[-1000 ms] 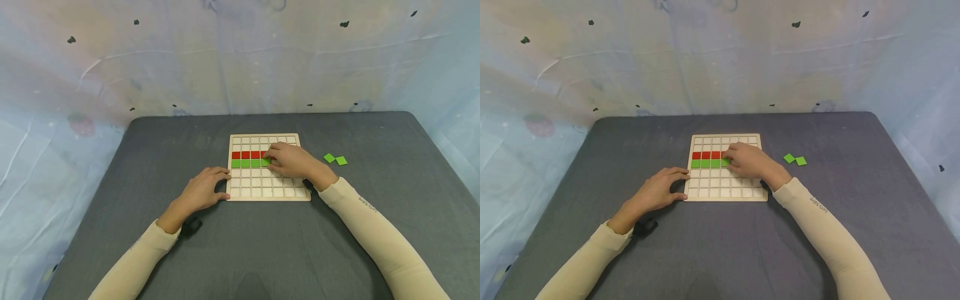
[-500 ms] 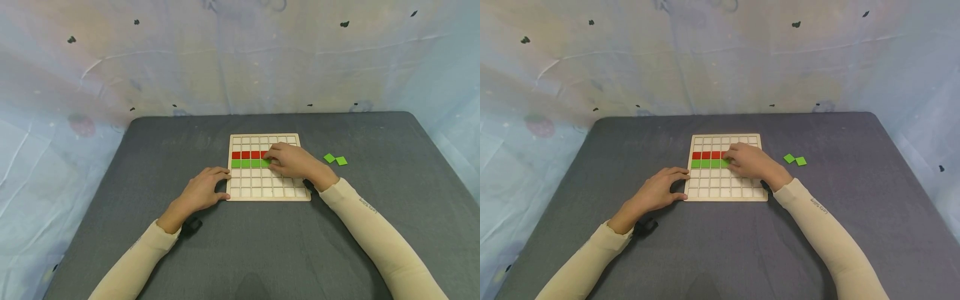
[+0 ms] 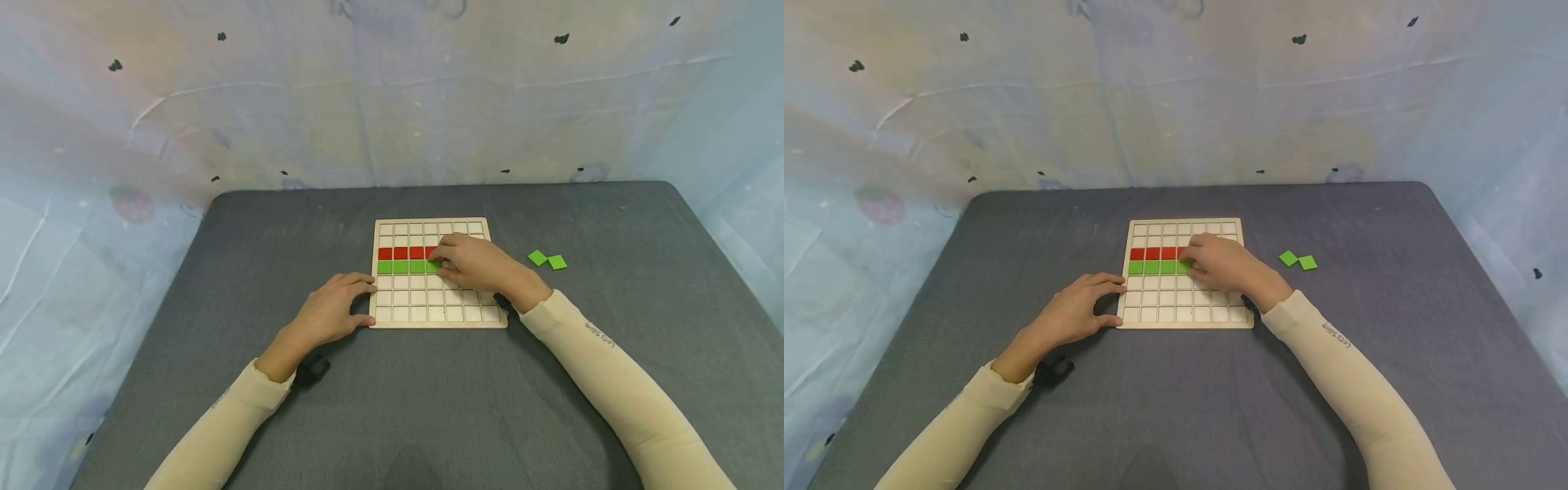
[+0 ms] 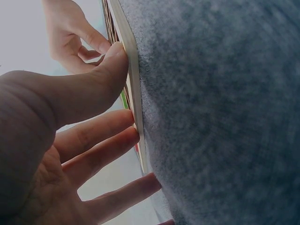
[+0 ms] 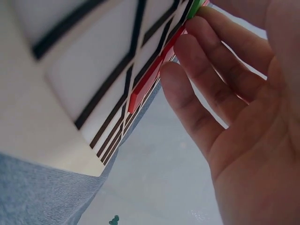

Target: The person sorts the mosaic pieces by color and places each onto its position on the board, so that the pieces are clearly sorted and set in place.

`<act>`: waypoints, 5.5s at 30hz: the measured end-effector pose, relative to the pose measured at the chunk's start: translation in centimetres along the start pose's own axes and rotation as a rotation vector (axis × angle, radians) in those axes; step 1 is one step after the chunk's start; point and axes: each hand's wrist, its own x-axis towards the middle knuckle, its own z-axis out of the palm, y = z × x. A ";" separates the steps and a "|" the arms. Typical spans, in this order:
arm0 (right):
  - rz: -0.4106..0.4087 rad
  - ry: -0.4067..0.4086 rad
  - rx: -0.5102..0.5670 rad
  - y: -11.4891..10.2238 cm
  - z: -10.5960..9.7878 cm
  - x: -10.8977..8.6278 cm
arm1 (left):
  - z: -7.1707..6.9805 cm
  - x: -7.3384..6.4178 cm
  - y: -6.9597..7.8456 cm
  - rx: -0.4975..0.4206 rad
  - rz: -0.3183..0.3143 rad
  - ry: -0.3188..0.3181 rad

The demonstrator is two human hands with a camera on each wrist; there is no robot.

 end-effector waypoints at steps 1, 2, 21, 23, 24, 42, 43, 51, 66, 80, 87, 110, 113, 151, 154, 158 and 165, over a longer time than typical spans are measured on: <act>-0.001 0.000 0.001 0.0 0.0 0.0 | 0.0 0.0 0.0 0.000 0.001 0.000; -0.002 0.001 0.001 0.0 0.0 0.0 | 0.0 0.0 0.0 0.000 0.003 0.000; 0.093 0.002 -0.064 1.6 -1.7 -4.3 | -0.1 -0.2 0.3 0.001 -0.001 -0.003; 0.123 0.003 -0.068 2.3 -1.9 -5.4 | -0.1 -0.3 0.3 -0.001 0.000 -0.005; 0.140 0.001 -0.072 2.7 -2.0 -6.0 | -0.1 -0.3 0.3 -0.001 0.001 -0.006; 0.328 -0.025 -0.117 8.4 -4.1 -13.9 | -0.2 -0.2 0.2 -0.015 0.008 -0.004; 0.340 -0.024 -0.116 8.5 -4.1 -14.2 | -0.2 -0.2 0.1 -0.014 0.008 -0.002; 0.408 -0.046 -0.065 8.4 -4.0 -15.8 | -0.2 -0.3 0.1 -0.012 0.010 -0.003; 0.437 -0.018 -0.023 8.3 -3.6 -16.6 | 0.0 -0.2 -0.1 -0.017 0.003 -0.004; 0.426 0.005 -0.045 8.4 -3.2 -16.7 | -0.1 -0.3 0.1 -0.014 0.014 0.000; 0.426 0.001 -0.045 8.4 -3.2 -16.6 | 0.0 -0.2 0.0 -0.018 0.007 -0.001; 0.425 0.054 -0.034 8.3 -3.5 -16.6 | 0.1 0.0 -0.2 -0.042 0.020 0.004; 0.424 0.070 -0.024 8.2 -3.5 -16.7 | 0.0 -0.1 -0.2 -0.053 0.025 0.006; 0.353 0.047 -0.050 6.3 -2.4 -14.8 | 0.0 -0.1 0.0 -0.040 0.028 -0.014; 0.335 0.058 -0.047 6.2 -2.3 -14.5 | 0.0 -0.1 0.0 -0.038 0.028 -0.012; 0.324 0.062 -0.036 6.0 -2.2 -14.0 | 0.0 -0.1 0.0 -0.039 0.030 -0.011; 0.296 0.068 -0.041 5.5 -2.0 -12.9 | 0.0 0.0 0.0 -0.036 0.030 -0.012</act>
